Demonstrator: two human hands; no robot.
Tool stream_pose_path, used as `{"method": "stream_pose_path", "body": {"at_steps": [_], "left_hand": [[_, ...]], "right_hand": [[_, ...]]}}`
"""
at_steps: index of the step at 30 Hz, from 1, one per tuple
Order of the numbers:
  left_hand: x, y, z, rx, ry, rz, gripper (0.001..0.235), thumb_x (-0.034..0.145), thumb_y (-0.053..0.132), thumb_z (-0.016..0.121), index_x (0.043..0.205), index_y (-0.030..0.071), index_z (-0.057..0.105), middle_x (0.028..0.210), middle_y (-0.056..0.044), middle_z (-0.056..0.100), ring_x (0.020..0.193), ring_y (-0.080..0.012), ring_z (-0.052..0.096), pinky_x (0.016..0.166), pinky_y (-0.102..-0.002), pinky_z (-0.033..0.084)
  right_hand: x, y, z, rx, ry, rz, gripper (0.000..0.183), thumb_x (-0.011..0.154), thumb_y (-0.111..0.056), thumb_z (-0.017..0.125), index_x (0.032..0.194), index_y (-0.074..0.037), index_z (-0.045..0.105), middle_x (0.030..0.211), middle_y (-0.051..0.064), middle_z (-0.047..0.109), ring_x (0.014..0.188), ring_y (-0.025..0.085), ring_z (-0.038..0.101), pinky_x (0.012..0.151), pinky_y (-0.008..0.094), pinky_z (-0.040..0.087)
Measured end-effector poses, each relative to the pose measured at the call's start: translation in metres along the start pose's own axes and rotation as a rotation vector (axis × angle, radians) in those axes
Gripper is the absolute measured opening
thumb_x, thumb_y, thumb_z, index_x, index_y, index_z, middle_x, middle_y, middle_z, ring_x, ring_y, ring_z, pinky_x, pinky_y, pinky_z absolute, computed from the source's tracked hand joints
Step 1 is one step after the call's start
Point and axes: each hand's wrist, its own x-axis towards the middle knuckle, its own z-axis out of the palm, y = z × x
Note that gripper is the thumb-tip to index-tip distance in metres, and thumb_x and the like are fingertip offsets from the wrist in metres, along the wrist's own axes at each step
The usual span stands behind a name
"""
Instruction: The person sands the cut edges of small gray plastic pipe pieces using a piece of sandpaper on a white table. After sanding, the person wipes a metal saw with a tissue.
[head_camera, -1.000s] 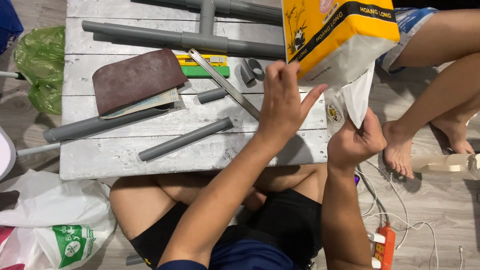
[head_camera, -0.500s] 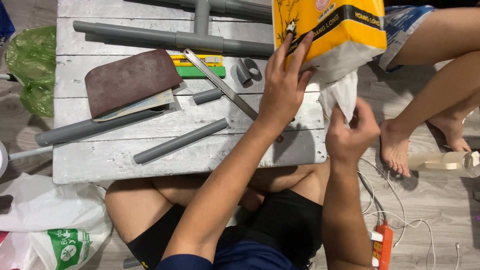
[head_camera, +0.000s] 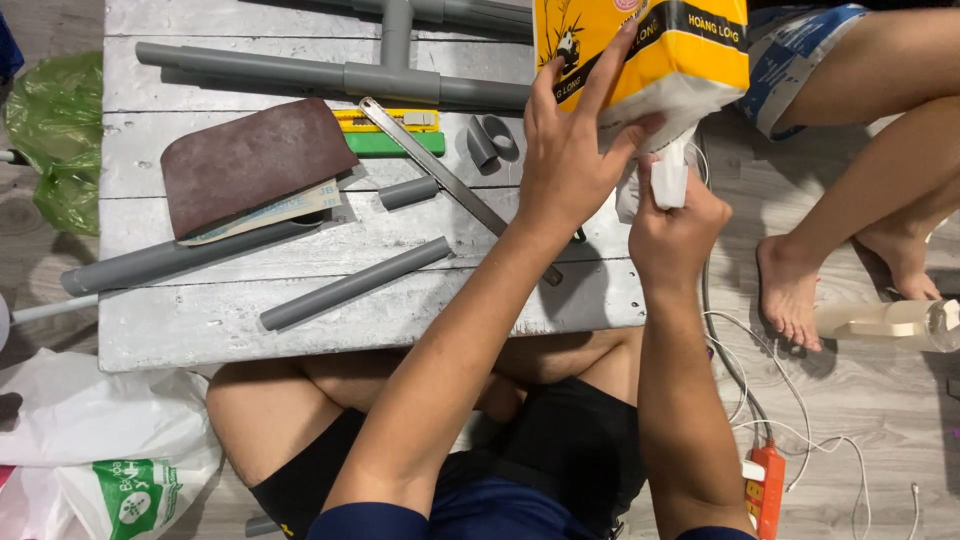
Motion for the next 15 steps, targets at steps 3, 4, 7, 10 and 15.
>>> {"method": "stream_pose_path", "body": {"at_steps": [3, 4, 7, 10, 15], "left_hand": [[-0.003, -0.005, 0.008, 0.051, -0.003, 0.022, 0.092, 0.103, 0.069, 0.072, 0.169, 0.053, 0.010, 0.162, -0.025, 0.037, 0.144, -0.0431, 0.052, 0.121, -0.062, 0.049], [-0.004, -0.006, 0.008, 0.051, -0.003, 0.021, 0.092, 0.103, 0.069, 0.072, 0.169, 0.053, 0.010, 0.162, -0.025, 0.037, 0.144, -0.0431, 0.052, 0.121, -0.062, 0.049], [-0.005, -0.005, 0.008, 0.040, -0.003, 0.016, 0.097, 0.100, 0.058, 0.083, 0.168, 0.053, 0.014, 0.163, -0.025, 0.036, 0.144, -0.0431, 0.053, 0.121, -0.060, 0.051], [-0.003, -0.002, 0.008, 0.058, -0.018, -0.015, 0.093, 0.101, 0.055, 0.082, 0.166, 0.055, 0.015, 0.166, -0.028, 0.035, 0.145, -0.0470, 0.053, 0.115, -0.056, 0.057], [-0.004, 0.004, 0.006, 0.035, -0.013, -0.047, 0.088, 0.103, 0.063, 0.077, 0.165, 0.058, 0.014, 0.169, -0.029, 0.033, 0.144, -0.0506, 0.054, 0.113, -0.057, 0.058]], "right_hand": [[-0.007, -0.006, 0.000, -0.026, -0.006, 0.027, 0.032, 0.109, 0.001, 0.075, 0.080, 0.009, 0.064, 0.062, 0.008, 0.051, 0.054, 0.015, 0.034, 0.049, 0.034, 0.030], [-0.008, -0.007, 0.001, -0.026, -0.006, 0.027, 0.032, 0.109, 0.001, 0.075, 0.080, 0.009, 0.064, 0.062, 0.008, 0.051, 0.054, 0.015, 0.034, 0.049, 0.034, 0.030], [-0.013, -0.010, 0.001, -0.049, 0.020, 0.042, 0.027, 0.108, -0.001, 0.077, 0.084, 0.010, 0.071, 0.060, 0.008, 0.053, 0.053, 0.014, 0.034, 0.048, 0.033, 0.030], [-0.017, -0.011, 0.002, -0.068, 0.057, 0.044, 0.031, 0.108, 0.000, 0.078, 0.080, 0.010, 0.069, 0.059, 0.009, 0.055, 0.051, 0.013, 0.035, 0.045, 0.033, 0.030], [-0.023, -0.011, 0.002, -0.036, 0.110, 0.069, 0.018, 0.103, 0.007, 0.078, 0.086, 0.012, 0.074, 0.064, 0.012, 0.065, 0.053, 0.013, 0.044, 0.047, 0.031, 0.036]]}}
